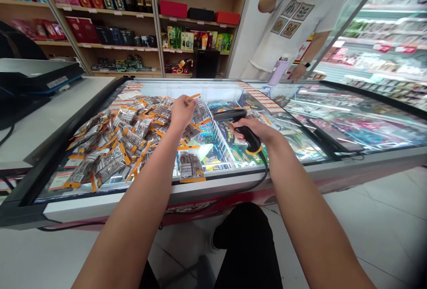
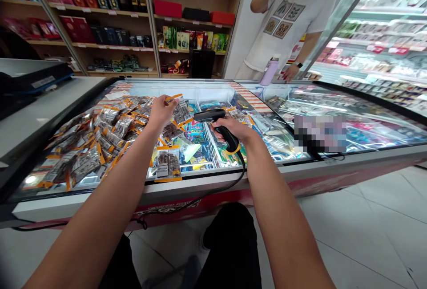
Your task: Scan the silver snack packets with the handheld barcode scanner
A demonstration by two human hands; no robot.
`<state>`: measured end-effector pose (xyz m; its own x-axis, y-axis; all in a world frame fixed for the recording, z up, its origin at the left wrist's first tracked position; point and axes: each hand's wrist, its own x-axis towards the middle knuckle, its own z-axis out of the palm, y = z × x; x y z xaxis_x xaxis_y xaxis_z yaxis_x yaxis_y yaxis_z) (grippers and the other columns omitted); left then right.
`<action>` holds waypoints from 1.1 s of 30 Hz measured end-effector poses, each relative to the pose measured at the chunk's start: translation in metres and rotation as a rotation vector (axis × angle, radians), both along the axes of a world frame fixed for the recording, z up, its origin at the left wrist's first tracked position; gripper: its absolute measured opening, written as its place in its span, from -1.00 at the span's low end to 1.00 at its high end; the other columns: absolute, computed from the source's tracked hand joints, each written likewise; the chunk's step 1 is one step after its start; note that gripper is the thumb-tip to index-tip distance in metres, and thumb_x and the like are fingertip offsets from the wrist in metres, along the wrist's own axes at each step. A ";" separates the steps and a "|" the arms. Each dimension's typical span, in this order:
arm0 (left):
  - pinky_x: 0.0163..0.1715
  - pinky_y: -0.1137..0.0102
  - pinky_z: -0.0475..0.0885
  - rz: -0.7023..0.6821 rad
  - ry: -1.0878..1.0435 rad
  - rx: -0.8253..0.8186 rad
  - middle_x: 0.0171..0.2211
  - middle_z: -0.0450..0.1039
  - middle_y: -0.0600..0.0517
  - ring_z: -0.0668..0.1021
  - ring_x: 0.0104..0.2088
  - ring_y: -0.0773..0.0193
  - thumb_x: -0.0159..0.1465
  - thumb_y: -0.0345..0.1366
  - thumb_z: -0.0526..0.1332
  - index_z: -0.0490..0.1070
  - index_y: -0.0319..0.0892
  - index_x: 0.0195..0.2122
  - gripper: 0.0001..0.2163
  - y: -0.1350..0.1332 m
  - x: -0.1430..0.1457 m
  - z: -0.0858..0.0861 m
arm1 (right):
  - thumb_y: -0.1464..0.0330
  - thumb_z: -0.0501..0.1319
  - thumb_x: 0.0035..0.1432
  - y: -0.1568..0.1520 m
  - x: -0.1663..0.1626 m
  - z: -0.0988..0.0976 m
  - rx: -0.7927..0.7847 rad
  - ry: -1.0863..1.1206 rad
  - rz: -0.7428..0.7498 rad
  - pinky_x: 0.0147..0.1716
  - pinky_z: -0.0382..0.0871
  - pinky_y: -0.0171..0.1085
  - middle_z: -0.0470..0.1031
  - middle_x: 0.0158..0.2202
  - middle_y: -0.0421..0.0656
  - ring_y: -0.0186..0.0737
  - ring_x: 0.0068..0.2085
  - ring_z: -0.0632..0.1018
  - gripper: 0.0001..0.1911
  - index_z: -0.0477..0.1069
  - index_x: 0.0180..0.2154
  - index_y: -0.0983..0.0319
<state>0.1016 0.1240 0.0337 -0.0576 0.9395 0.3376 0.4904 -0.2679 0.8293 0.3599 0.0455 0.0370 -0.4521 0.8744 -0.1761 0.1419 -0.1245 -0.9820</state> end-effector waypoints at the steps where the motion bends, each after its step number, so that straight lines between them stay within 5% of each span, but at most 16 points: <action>1: -0.36 0.38 0.30 0.001 0.003 -0.002 -0.47 0.32 0.09 0.54 -0.38 0.21 0.41 -0.24 0.27 0.37 -0.11 -0.34 -0.82 0.000 0.000 0.000 | 0.19 0.37 0.07 0.000 0.000 0.000 0.007 0.007 -0.005 -0.59 0.22 -0.30 0.29 -0.62 -0.22 -0.32 -0.59 0.26 -0.73 0.37 -0.41 0.21; 5: -0.34 0.36 0.41 -0.051 0.006 -0.087 -0.37 0.49 0.02 0.62 -0.35 0.17 0.44 -0.18 0.23 0.42 -0.13 -0.22 -0.85 -0.007 0.005 0.002 | 0.19 0.36 0.06 0.003 0.003 -0.002 0.018 0.034 -0.044 -0.59 0.23 -0.30 0.31 -0.62 -0.22 -0.29 -0.59 0.30 -0.75 0.39 -0.36 0.21; 8: -0.18 0.27 0.51 -0.204 0.169 -0.160 -0.09 0.62 -0.15 0.68 -0.14 0.03 0.44 -0.08 0.25 0.43 -0.16 0.04 -0.71 -0.019 0.011 0.002 | 0.21 0.35 0.06 0.006 0.005 -0.002 0.031 0.113 -0.160 -0.58 0.26 -0.31 0.31 -0.61 -0.22 -0.29 -0.58 0.31 -0.75 0.40 -0.33 0.21; 11: 0.12 0.15 0.47 -0.284 0.476 -0.057 0.24 0.45 -0.31 0.54 0.22 -0.14 0.37 -0.10 0.33 0.41 -0.18 0.19 -0.56 -0.031 0.011 0.000 | 0.23 0.34 0.05 0.010 0.008 -0.001 0.058 0.218 -0.321 -0.59 0.26 -0.32 0.31 -0.58 -0.24 -0.30 -0.57 0.32 -0.77 0.38 -0.32 0.19; 15: 0.27 0.05 0.39 -0.552 0.796 0.014 0.28 0.40 -0.23 0.44 0.32 -0.16 0.36 -0.20 0.32 0.48 -0.11 0.21 -0.60 -0.041 0.009 -0.003 | 0.23 0.32 0.04 0.014 0.010 -0.001 0.062 0.304 -0.435 -0.59 0.28 -0.33 0.29 -0.58 -0.27 -0.32 -0.58 0.32 -0.77 0.35 -0.31 0.18; 18: 0.35 -0.07 0.30 -0.709 0.916 -0.008 0.42 0.26 -0.19 0.29 0.45 -0.22 0.42 -0.12 0.23 0.35 -0.03 0.40 -0.47 -0.048 0.015 -0.005 | 0.23 0.32 0.04 0.014 0.009 -0.001 0.060 0.349 -0.468 -0.59 0.27 -0.36 0.28 -0.58 -0.28 -0.34 -0.58 0.32 -0.77 0.36 -0.30 0.19; 24: 0.44 -0.21 0.06 -0.681 1.057 0.016 0.57 -0.07 -0.23 -0.03 0.57 -0.30 0.51 0.01 0.06 0.05 0.02 0.57 -0.37 -0.059 0.053 -0.007 | 0.23 0.32 0.04 0.010 0.004 0.002 0.086 0.367 -0.454 -0.59 0.26 -0.36 0.27 -0.58 -0.30 -0.35 -0.58 0.34 -0.76 0.37 -0.29 0.20; 28: 0.45 -0.16 0.07 -0.687 0.994 0.009 0.54 0.06 -0.23 0.13 0.53 -0.21 0.56 -0.05 -0.08 -0.06 -0.06 0.59 -0.38 -0.055 0.054 0.000 | 0.23 0.32 0.03 0.010 0.002 0.003 0.099 0.350 -0.459 -0.58 0.27 -0.34 0.27 -0.59 -0.29 -0.33 -0.57 0.33 -0.76 0.35 -0.31 0.19; 33: 0.38 -0.13 0.16 -0.384 1.022 -0.112 0.42 0.27 -0.32 0.25 0.45 -0.30 0.42 -0.04 0.09 0.37 -0.23 0.37 -0.43 -0.050 0.004 0.024 | 0.24 0.31 0.06 0.013 0.005 -0.002 0.104 0.359 -0.440 -0.59 0.23 -0.35 0.27 -0.59 -0.28 -0.33 -0.58 0.30 -0.78 0.37 -0.30 0.19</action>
<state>0.1052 0.0742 0.0572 0.5040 0.8632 -0.0288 0.8601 -0.4986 0.1078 0.3647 0.0588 0.0349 -0.0574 0.9982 0.0183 -0.2457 0.0037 -0.9694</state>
